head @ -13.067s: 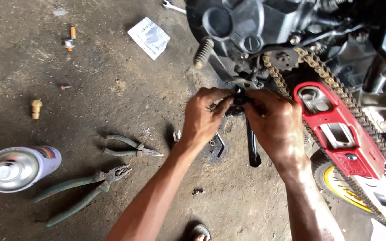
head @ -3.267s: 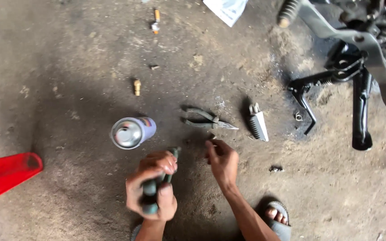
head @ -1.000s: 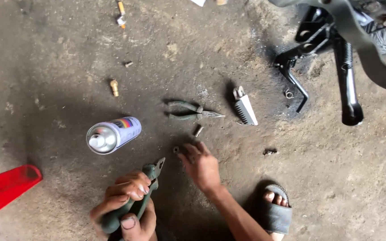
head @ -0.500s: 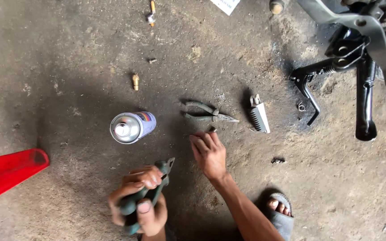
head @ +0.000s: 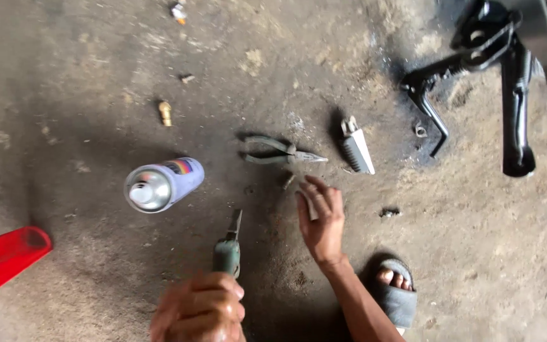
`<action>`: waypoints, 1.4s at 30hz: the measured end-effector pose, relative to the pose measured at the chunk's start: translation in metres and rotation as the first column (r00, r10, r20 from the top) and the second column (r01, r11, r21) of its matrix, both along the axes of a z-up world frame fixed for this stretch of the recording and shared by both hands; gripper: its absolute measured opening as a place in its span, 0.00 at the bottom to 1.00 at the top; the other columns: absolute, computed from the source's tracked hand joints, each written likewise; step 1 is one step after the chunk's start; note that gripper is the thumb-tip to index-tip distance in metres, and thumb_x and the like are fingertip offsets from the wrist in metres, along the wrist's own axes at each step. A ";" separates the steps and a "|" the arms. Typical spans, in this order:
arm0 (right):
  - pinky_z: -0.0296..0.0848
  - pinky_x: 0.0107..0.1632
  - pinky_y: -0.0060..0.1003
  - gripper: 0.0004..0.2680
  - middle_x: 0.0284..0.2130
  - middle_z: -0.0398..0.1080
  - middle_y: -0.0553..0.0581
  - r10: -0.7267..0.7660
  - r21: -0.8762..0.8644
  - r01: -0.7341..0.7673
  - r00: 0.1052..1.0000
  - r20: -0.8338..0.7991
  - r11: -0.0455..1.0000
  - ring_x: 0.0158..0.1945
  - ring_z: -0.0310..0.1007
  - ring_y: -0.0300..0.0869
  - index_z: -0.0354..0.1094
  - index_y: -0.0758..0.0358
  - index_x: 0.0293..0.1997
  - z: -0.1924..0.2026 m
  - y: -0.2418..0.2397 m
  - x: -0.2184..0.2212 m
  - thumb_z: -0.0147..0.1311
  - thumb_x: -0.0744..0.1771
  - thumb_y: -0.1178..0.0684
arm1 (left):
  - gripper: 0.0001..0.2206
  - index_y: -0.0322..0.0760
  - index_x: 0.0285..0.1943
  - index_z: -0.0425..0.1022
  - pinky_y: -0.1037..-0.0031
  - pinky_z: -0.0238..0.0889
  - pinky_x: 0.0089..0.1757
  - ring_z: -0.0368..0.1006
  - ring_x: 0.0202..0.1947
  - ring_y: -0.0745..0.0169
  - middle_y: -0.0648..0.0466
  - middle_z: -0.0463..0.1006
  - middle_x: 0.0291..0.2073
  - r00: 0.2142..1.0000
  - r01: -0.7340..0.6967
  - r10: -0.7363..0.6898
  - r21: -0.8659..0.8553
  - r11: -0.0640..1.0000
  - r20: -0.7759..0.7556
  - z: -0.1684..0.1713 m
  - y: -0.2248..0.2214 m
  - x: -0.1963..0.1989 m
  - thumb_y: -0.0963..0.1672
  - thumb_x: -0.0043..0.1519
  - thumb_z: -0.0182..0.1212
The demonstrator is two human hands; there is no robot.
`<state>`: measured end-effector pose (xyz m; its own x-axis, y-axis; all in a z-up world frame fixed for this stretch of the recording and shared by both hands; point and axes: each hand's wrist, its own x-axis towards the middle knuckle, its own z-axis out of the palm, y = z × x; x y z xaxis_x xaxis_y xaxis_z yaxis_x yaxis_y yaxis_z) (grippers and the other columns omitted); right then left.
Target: Grinding a metal component on a bench grinder and then installing it into a motorcycle footpeg assembly.
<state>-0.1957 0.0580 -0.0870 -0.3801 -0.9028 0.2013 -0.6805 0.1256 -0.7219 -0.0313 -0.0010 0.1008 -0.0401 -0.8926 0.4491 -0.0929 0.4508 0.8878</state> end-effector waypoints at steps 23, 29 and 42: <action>0.76 0.37 0.33 0.09 0.53 0.70 0.61 -0.285 -0.059 0.313 0.916 0.284 0.948 0.37 0.74 0.41 0.72 0.62 0.54 0.075 -0.009 -0.047 0.52 0.70 0.53 | 0.10 0.26 0.42 0.68 0.65 0.63 0.29 0.68 0.27 0.50 0.41 0.71 0.28 0.975 0.027 -0.048 -0.099 0.995 -0.216 -0.139 -0.018 -0.045 0.43 0.65 0.56; 0.82 0.34 0.34 0.09 0.43 0.79 0.56 -0.010 0.268 -0.103 0.921 0.388 0.958 0.32 0.78 0.40 0.76 0.61 0.51 0.062 -0.030 -0.024 0.57 0.67 0.58 | 0.11 0.39 0.49 0.66 0.67 0.73 0.38 0.72 0.36 0.57 0.49 0.74 0.37 0.953 -0.071 0.035 -0.109 0.992 -0.302 -0.032 0.012 -0.019 0.48 0.68 0.59; 0.74 0.35 0.51 0.07 0.44 0.64 0.59 0.315 0.251 -0.276 0.940 -0.132 0.928 0.49 0.65 0.55 0.70 0.60 0.44 -0.006 -0.051 0.036 0.59 0.65 0.54 | 0.42 0.72 0.68 0.61 0.58 0.70 0.50 0.74 0.56 0.57 0.59 0.73 0.54 -0.165 -0.348 -0.534 0.458 0.818 0.829 -0.180 0.016 0.071 0.72 0.44 0.63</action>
